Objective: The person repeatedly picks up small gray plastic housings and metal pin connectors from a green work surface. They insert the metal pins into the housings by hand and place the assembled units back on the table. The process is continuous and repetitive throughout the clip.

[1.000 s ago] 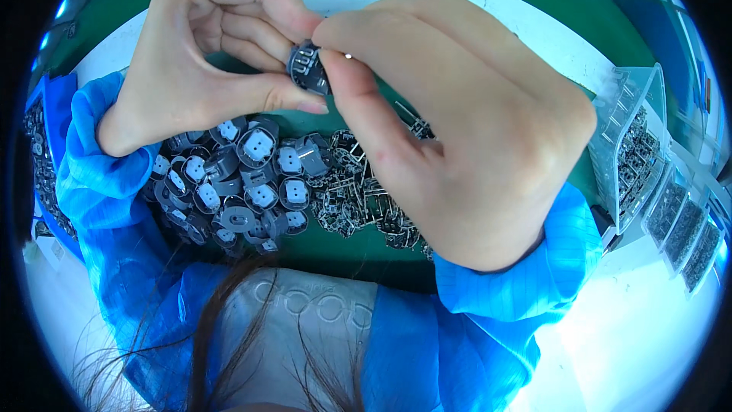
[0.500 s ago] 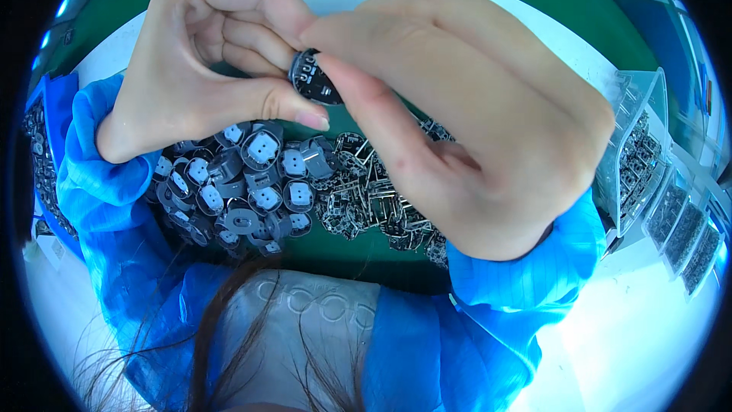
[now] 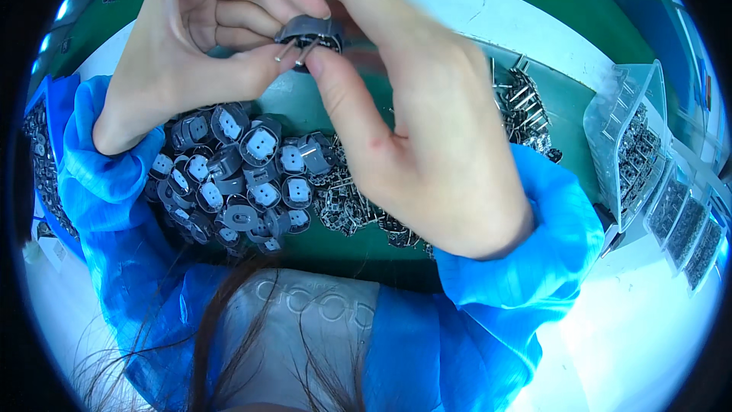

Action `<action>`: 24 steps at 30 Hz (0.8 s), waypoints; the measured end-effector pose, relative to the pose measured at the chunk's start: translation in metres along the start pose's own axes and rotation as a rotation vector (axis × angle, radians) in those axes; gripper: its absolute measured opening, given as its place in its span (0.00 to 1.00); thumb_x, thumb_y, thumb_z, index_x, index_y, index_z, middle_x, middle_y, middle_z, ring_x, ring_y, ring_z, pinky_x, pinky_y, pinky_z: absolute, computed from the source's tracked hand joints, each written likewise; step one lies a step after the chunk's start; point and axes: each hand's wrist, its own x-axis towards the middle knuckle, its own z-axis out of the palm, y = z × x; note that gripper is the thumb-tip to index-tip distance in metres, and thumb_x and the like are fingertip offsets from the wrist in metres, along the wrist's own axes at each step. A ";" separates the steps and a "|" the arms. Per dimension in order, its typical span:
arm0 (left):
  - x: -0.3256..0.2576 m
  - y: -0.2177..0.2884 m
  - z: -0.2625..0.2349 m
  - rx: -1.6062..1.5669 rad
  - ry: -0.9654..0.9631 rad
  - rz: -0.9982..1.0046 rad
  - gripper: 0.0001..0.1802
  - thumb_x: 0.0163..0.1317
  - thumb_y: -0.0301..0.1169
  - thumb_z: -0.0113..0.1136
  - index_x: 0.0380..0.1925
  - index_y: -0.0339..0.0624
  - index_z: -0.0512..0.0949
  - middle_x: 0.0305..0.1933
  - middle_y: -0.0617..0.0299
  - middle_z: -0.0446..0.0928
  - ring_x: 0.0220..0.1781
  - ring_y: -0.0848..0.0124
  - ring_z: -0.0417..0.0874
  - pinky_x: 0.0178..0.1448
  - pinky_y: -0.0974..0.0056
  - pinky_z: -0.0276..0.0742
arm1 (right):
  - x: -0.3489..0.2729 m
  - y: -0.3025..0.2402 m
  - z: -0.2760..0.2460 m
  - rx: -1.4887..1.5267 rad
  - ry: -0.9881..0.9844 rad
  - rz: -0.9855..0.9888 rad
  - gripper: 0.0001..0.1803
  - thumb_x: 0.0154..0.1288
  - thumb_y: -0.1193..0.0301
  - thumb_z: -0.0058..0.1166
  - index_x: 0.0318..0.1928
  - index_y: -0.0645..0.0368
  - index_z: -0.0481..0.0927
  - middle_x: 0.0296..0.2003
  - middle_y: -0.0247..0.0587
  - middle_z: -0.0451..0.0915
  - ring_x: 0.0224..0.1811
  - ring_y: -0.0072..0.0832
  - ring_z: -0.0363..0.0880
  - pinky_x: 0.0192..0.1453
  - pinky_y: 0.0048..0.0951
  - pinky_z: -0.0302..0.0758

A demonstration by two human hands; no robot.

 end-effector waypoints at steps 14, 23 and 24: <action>0.013 -0.032 -0.008 -0.136 -0.104 0.329 0.22 0.60 0.23 0.76 0.55 0.33 0.81 0.50 0.48 0.85 0.48 0.65 0.90 0.58 0.60 0.92 | -0.001 0.006 0.000 0.694 -0.096 0.467 0.19 0.70 0.78 0.61 0.59 0.71 0.78 0.49 0.48 0.85 0.51 0.29 0.85 0.57 0.29 0.81; 0.009 -0.036 -0.009 -0.136 -0.109 0.325 0.18 0.65 0.21 0.72 0.53 0.32 0.81 0.47 0.48 0.85 0.46 0.66 0.90 0.56 0.59 0.93 | -0.001 0.003 -0.008 0.797 -0.140 0.507 0.21 0.75 0.74 0.60 0.62 0.72 0.75 0.52 0.48 0.84 0.54 0.28 0.85 0.59 0.30 0.82; 0.011 -0.041 -0.011 -0.115 -0.123 0.370 0.17 0.65 0.22 0.71 0.53 0.32 0.81 0.46 0.48 0.85 0.46 0.66 0.90 0.56 0.60 0.93 | -0.002 0.006 -0.007 0.801 -0.137 0.497 0.20 0.75 0.74 0.60 0.61 0.71 0.76 0.51 0.48 0.85 0.53 0.28 0.85 0.59 0.29 0.82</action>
